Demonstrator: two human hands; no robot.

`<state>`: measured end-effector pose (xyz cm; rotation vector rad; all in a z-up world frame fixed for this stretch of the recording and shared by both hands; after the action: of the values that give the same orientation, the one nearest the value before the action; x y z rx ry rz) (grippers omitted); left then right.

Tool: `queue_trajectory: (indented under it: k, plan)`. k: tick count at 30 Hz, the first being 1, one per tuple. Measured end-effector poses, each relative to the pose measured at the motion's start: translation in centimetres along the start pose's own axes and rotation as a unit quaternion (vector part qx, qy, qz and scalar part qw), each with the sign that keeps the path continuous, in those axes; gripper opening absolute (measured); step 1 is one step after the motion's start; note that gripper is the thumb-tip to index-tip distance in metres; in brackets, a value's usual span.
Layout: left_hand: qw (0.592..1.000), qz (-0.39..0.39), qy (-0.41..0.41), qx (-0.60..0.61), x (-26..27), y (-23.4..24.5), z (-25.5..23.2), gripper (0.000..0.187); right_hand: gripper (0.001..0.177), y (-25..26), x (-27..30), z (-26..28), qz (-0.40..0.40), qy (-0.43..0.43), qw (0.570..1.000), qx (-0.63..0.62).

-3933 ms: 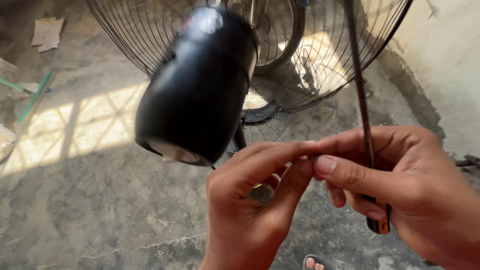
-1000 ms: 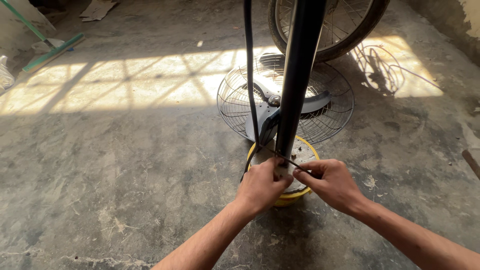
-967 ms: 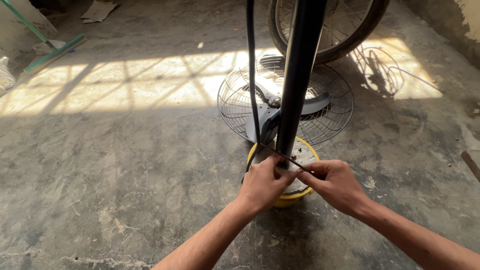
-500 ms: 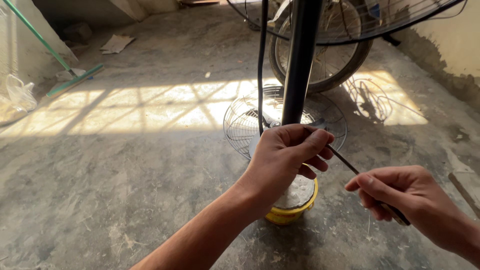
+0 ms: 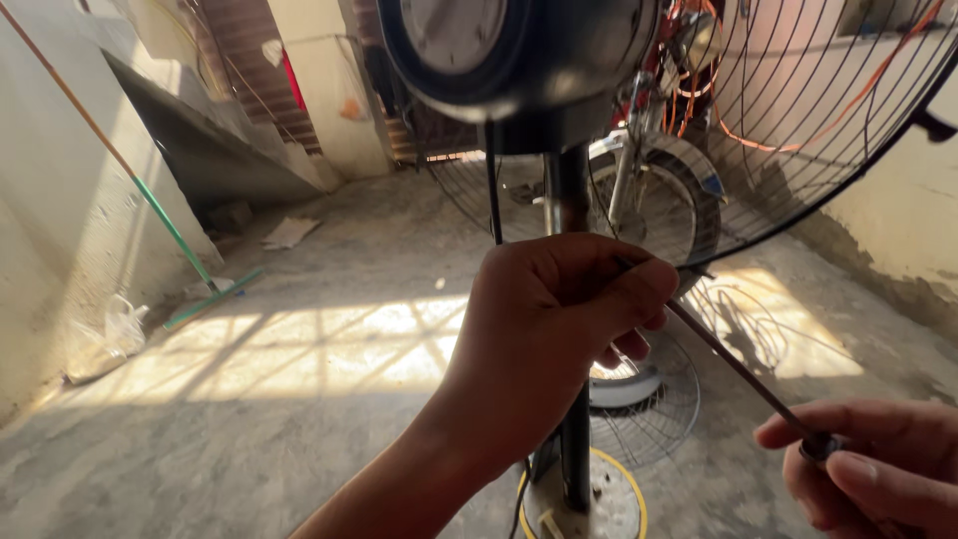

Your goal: The person uses a screwdriver to remove screws from the front grille and motor housing of a standing electric fan. They detach the front grille and then remove the rear cover, exposing the fan blades and internal components.

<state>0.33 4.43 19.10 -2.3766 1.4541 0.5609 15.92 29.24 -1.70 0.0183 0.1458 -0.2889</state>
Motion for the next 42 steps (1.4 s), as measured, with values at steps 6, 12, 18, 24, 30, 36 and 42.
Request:
queue_trajectory:
  k: [6,12,18,24,30,36,42]
  plan:
    - [0.993,0.003,-0.092,-0.077,-1.4,-1.2,-6.5,0.023,0.031,-0.2,-1.2,4.1,-0.234,-0.093,0.967,0.026]
    - [0.969,-0.050,-0.200,-0.133,-1.6,0.2,-12.0,0.025,0.031,-5.3,-4.9,12.9,-0.135,0.143,0.980,0.029]
    - [0.970,-0.113,-0.172,-0.130,1.6,2.6,-11.8,0.031,0.028,-11.4,-8.0,13.5,-0.034,0.134,0.990,0.021]
    - [0.963,-0.162,-0.168,-0.135,3.1,7.0,-12.7,0.032,0.025,-14.6,-11.8,12.7,-0.005,0.086,0.996,0.035]
    - [0.968,-0.154,-0.193,-0.051,3.7,12.9,-11.7,0.030,0.027,-20.0,-13.9,14.5,0.010,0.146,0.988,0.057]
    - [0.959,-0.106,-0.263,-0.025,6.2,17.9,-10.0,0.029,0.025,-27.5,-16.4,14.6,-0.103,0.126,0.984,0.078]
    - [0.960,-0.152,-0.228,-0.051,7.7,25.2,-9.0,0.024,0.034,-37.2,-20.2,15.2,-0.018,0.147,0.984,0.096]
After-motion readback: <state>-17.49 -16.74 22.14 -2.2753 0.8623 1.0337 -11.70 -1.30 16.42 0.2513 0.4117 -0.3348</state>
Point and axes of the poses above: each hand's wrist, its own x-axis away from the middle knuckle, its own y-axis out of the back of the hand, z = x × y, the point moved 9 cm from there along -x, towards the middle knuckle, and after that the axes turned 8 degrees about x, right-handed, at the moved point
